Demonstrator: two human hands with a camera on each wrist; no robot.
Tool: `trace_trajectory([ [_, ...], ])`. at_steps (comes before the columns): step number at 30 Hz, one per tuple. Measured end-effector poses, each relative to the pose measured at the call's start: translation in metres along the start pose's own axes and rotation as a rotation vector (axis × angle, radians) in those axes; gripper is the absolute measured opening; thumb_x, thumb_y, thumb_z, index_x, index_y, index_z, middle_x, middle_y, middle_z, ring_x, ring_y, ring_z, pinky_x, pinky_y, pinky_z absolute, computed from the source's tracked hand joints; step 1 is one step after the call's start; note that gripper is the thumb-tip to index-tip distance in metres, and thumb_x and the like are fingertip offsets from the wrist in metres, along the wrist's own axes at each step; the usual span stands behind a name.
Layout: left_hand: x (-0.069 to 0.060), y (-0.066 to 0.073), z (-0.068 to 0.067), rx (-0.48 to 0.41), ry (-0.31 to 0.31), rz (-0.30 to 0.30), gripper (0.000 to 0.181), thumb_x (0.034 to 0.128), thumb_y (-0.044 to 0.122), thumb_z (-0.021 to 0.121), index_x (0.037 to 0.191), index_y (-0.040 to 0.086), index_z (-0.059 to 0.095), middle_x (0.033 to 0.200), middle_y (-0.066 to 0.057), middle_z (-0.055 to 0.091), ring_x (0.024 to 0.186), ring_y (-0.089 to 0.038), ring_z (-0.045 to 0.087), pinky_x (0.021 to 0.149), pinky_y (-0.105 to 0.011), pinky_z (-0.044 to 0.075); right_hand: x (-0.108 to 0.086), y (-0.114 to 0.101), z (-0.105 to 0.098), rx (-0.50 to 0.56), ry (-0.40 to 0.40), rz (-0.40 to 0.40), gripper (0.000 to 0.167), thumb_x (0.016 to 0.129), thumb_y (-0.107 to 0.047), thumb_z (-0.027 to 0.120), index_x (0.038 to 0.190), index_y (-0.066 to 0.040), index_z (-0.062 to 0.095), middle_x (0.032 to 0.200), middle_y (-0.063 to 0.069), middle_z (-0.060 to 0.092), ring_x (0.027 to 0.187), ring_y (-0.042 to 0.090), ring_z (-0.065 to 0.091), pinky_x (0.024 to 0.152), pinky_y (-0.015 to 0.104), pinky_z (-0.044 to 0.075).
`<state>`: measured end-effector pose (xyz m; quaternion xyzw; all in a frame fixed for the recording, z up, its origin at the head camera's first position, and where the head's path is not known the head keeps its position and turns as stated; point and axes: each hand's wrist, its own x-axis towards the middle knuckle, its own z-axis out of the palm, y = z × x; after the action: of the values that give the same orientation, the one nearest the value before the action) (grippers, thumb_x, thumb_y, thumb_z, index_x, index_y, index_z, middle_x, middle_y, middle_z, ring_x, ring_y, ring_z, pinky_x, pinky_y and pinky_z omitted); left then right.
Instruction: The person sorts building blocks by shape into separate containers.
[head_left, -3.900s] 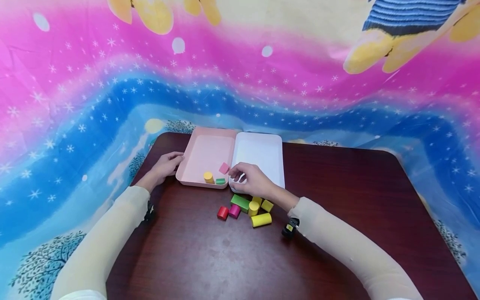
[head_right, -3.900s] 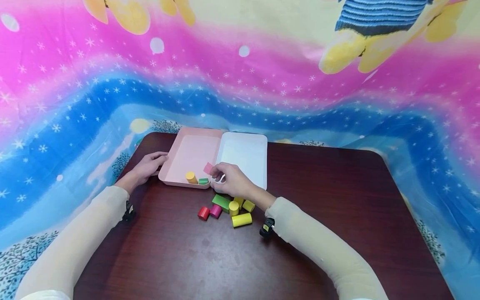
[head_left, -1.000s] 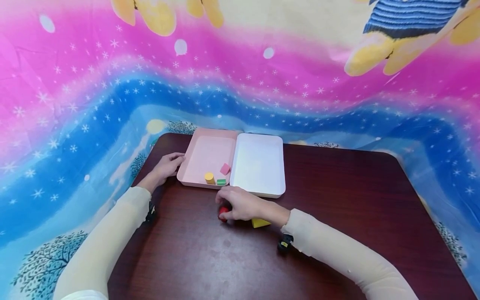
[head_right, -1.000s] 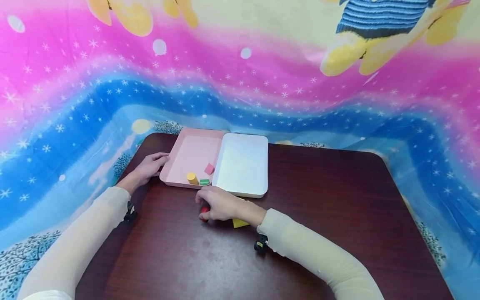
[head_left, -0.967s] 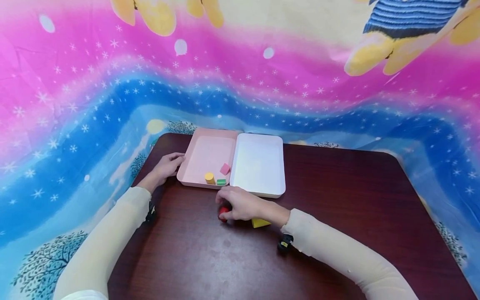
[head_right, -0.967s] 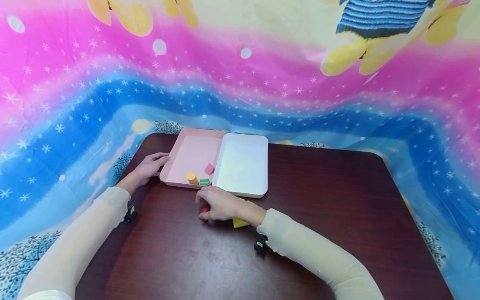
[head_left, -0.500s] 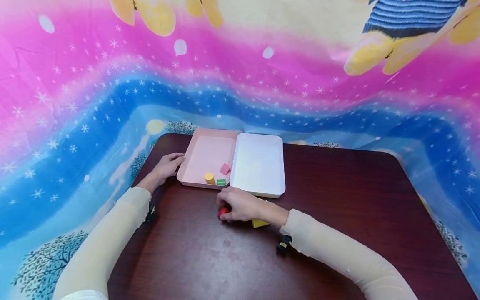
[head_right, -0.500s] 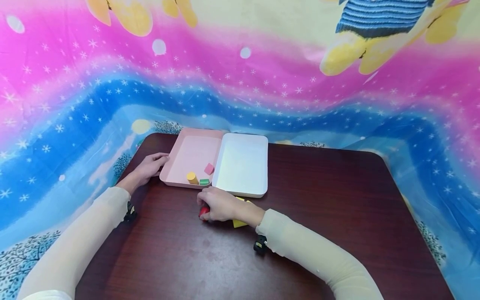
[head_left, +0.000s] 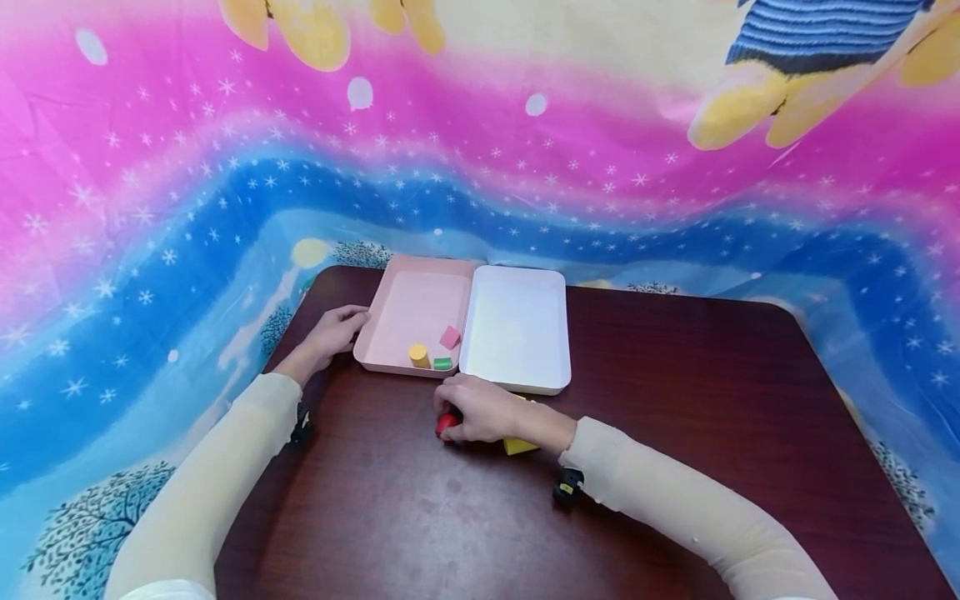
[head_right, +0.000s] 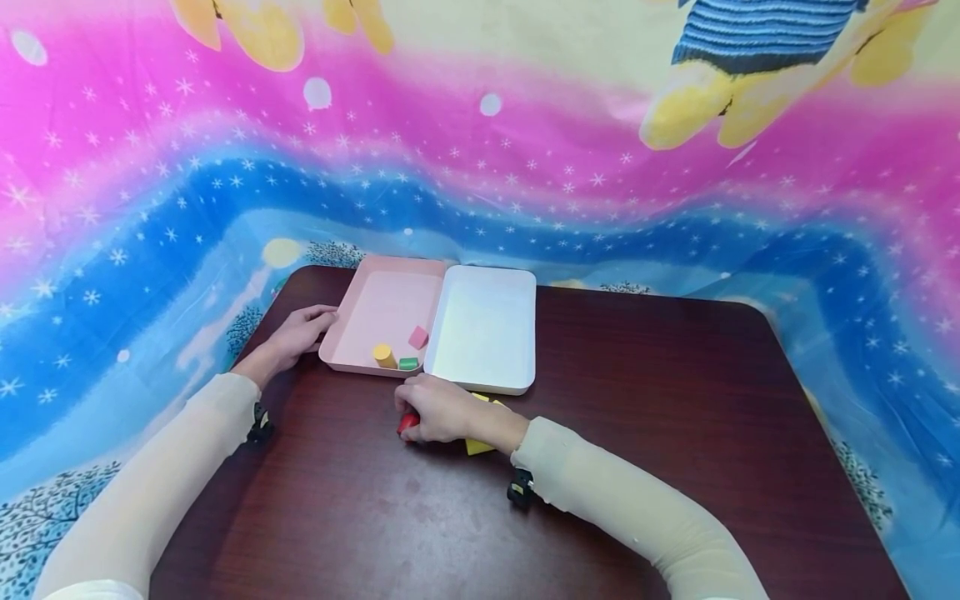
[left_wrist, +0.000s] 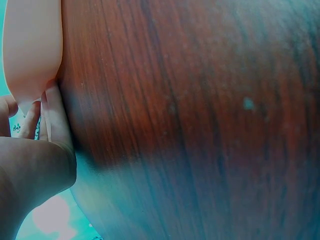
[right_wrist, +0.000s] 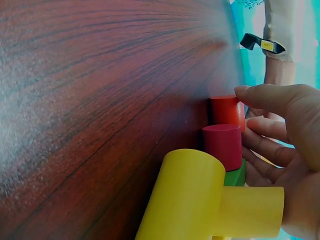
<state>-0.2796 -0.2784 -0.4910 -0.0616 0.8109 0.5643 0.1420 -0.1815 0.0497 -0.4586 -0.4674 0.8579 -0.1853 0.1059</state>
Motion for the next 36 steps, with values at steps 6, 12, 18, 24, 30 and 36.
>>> trace_trajectory([
  [6, -0.001, 0.001, 0.000, 0.002, -0.003, 0.002, 0.053, 0.1142, 0.036, 0.048, 0.160, 0.009, 0.046, 0.152, -0.020, 0.052, 0.131, -0.036, 0.059, 0.106, -0.048, 0.054, 0.001, 0.000, -0.001, -0.001, -0.008, 0.008, 0.026, 0.090, -0.027, 0.087, 0.103, -0.012, 0.070, 0.098, -0.002, 0.064, 0.091, 0.013, 0.056, 0.080, 0.025, 0.049],
  [12, -0.001, 0.001, 0.000, -0.007, 0.000, 0.002, 0.053, 0.1143, 0.036, 0.048, 0.160, 0.009, 0.046, 0.152, -0.020, 0.052, 0.132, -0.035, 0.059, 0.106, -0.049, 0.054, 0.002, -0.001, -0.001, -0.042, -0.014, 0.005, 0.023, 0.090, -0.027, 0.085, 0.103, -0.013, 0.071, 0.098, -0.005, 0.064, 0.090, 0.012, 0.056, 0.078, 0.024, 0.048],
  [18, 0.000, 0.001, 0.000, -0.010, 0.001, -0.001, 0.053, 0.1143, 0.035, 0.048, 0.159, 0.008, 0.047, 0.152, -0.020, 0.052, 0.131, -0.035, 0.059, 0.107, -0.050, 0.053, 0.001, -0.001, -0.002, -0.047, -0.018, 0.001, 0.023, 0.091, -0.025, 0.083, 0.107, -0.013, 0.071, 0.099, -0.005, 0.063, 0.090, 0.011, 0.056, 0.077, 0.022, 0.048],
  [24, -0.001, 0.001, 0.000, -0.011, -0.003, -0.002, 0.054, 0.1141, 0.036, 0.048, 0.160, 0.008, 0.046, 0.152, -0.020, 0.052, 0.132, -0.035, 0.058, 0.106, -0.049, 0.053, 0.000, -0.002, -0.008, 0.003, -0.003, 0.007, 0.022, 0.092, -0.023, 0.081, 0.109, -0.012, 0.070, 0.102, -0.003, 0.064, 0.091, 0.012, 0.056, 0.078, 0.022, 0.049],
  [30, -0.001, 0.000, -0.001, -0.015, -0.010, -0.004, 0.055, 0.1138, 0.037, 0.049, 0.161, 0.009, 0.045, 0.154, -0.020, 0.050, 0.134, -0.036, 0.057, 0.110, -0.052, 0.051, 0.001, -0.003, -0.017, 0.085, 0.024, 0.014, 0.028, 0.094, -0.021, 0.080, 0.117, -0.009, 0.071, 0.102, -0.004, 0.063, 0.089, 0.013, 0.058, 0.076, 0.020, 0.051],
  [36, -0.001, 0.000, 0.000, -0.015, -0.004, -0.005, 0.056, 0.1137, 0.038, 0.049, 0.161, 0.009, 0.045, 0.154, -0.020, 0.050, 0.134, -0.035, 0.057, 0.109, -0.050, 0.051, 0.000, -0.001, -0.028, 0.142, 0.080, -0.029, 0.027, 0.094, -0.016, 0.081, 0.118, -0.009, 0.071, 0.106, -0.003, 0.065, 0.090, 0.016, 0.063, 0.078, 0.020, 0.053],
])
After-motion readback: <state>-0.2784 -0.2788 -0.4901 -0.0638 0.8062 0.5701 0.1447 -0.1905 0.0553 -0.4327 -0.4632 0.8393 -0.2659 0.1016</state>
